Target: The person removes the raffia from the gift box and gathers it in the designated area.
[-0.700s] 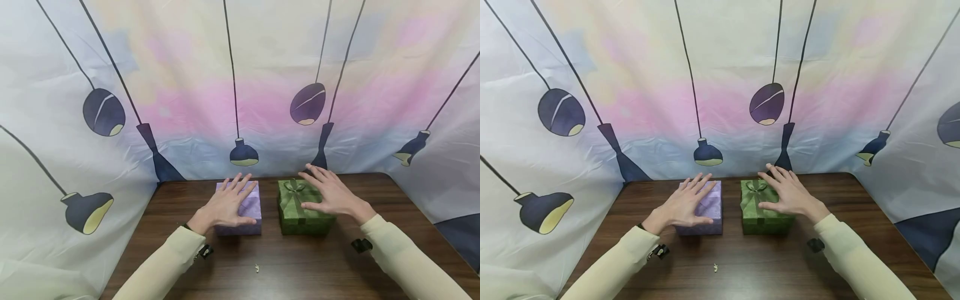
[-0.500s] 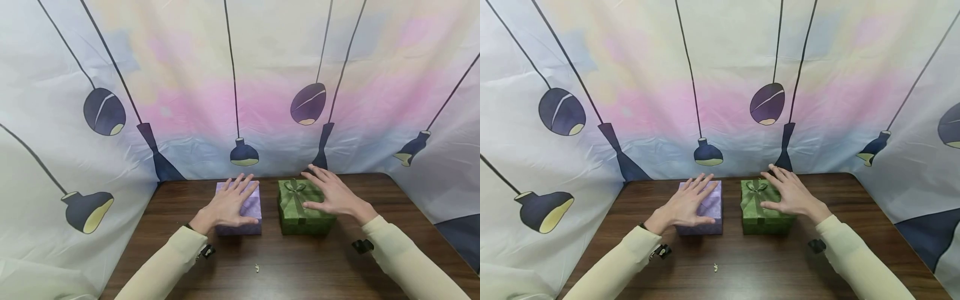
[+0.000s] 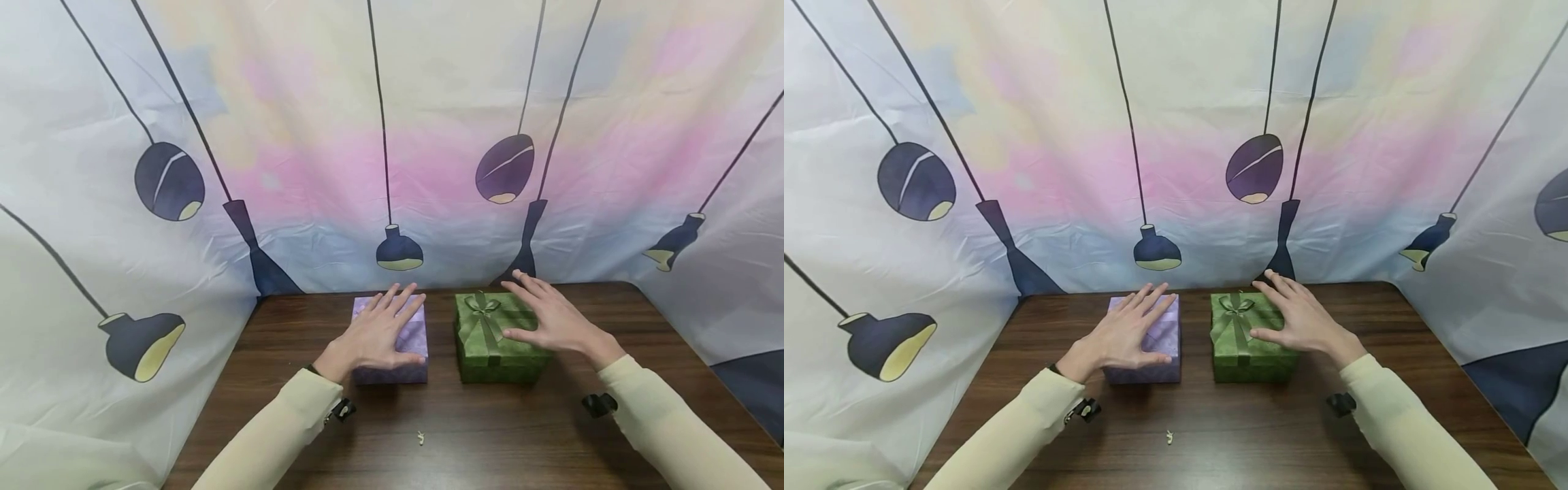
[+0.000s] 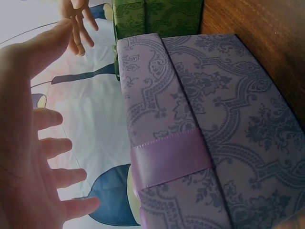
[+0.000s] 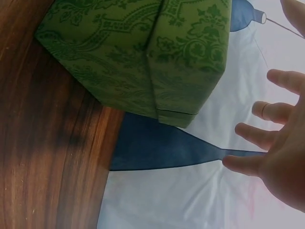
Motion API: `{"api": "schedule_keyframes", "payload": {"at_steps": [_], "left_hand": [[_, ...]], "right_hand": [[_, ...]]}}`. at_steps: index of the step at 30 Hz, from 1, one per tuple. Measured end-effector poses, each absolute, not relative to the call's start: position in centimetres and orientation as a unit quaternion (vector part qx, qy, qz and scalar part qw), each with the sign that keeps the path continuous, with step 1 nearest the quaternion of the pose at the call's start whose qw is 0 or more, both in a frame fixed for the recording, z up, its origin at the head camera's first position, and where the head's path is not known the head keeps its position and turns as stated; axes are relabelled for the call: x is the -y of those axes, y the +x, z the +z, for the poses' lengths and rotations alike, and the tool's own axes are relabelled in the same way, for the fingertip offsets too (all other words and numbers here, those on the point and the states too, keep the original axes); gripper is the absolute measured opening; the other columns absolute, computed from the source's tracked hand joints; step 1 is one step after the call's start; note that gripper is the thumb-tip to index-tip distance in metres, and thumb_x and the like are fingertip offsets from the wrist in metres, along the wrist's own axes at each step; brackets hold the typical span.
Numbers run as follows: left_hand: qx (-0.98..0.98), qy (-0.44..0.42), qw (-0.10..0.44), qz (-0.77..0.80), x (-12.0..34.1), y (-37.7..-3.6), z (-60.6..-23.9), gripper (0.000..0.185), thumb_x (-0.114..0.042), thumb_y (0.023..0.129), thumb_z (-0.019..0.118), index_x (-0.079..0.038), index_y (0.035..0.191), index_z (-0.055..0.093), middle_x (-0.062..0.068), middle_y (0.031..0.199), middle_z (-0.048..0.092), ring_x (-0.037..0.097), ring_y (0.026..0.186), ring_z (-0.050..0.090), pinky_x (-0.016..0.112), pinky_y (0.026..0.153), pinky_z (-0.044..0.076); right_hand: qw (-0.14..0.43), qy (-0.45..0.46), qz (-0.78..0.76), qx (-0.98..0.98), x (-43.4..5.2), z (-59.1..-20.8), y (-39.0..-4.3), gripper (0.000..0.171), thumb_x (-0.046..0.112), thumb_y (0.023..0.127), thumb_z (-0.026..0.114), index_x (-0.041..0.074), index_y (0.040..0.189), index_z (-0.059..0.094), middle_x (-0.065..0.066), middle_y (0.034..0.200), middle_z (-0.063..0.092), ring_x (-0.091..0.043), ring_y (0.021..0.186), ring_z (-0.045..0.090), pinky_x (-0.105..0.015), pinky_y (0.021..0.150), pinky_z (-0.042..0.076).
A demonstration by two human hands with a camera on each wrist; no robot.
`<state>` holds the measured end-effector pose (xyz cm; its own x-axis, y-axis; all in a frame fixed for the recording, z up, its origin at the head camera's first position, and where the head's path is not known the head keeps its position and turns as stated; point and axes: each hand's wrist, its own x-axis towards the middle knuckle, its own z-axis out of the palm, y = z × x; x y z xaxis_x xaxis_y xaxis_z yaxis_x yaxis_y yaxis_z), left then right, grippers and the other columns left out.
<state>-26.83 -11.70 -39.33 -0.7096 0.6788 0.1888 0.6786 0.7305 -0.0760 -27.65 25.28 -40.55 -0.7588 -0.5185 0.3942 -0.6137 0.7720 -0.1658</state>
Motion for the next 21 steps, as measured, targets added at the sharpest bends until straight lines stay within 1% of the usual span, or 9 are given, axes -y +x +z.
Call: {"api": "schedule_keyframes", "payload": {"at_steps": [4,10,14,21], "left_hand": [[0.925,-0.365,0.104,-0.003,11.5,-26.9,-39.4,0.105,-0.081,0.078,0.049,-0.022,0.158,0.013,0.003,0.165,0.009,0.031,0.15,0.015,0.055,0.116,0.025],[0.921,-0.373,0.114,-0.009,11.1,-27.0,-39.5,0.105,-0.079,0.079,0.051,-0.019,0.157,0.016,0.005,0.164,0.014,0.033,0.148,0.019,0.053,0.116,0.028],[0.919,-0.378,0.114,-0.018,10.7,-27.2,-39.6,0.102,-0.077,0.081,0.051,-0.018,0.157,0.017,0.007,0.163,0.016,0.033,0.148,0.02,0.05,0.116,0.029],[0.921,-0.376,0.101,-0.027,10.0,-27.5,-39.7,0.102,-0.076,0.081,0.05,-0.018,0.158,0.016,0.008,0.164,0.015,0.031,0.149,0.018,0.05,0.115,0.031]], "right_hand": [[0.153,0.305,0.161,0.926,-25.4,-40.6,-27.7,0.088,0.052,0.08,0.073,0.013,0.149,0.038,-0.022,0.158,0.026,-0.048,0.137,0.032,-0.066,0.104,0.031],[0.132,0.296,0.184,0.928,-25.6,-41.0,-27.9,0.088,0.051,0.081,0.073,0.016,0.152,0.034,-0.02,0.159,0.023,-0.046,0.14,0.028,-0.066,0.103,0.032],[0.119,0.291,0.204,0.927,-25.9,-41.2,-28.0,0.088,0.05,0.081,0.074,0.016,0.152,0.034,-0.02,0.159,0.024,-0.045,0.141,0.027,-0.066,0.105,0.03],[0.101,0.287,0.229,0.925,-26.2,-41.3,-28.1,0.088,0.047,0.081,0.075,0.012,0.151,0.034,-0.022,0.158,0.025,-0.047,0.141,0.025,-0.065,0.109,0.025]]}}
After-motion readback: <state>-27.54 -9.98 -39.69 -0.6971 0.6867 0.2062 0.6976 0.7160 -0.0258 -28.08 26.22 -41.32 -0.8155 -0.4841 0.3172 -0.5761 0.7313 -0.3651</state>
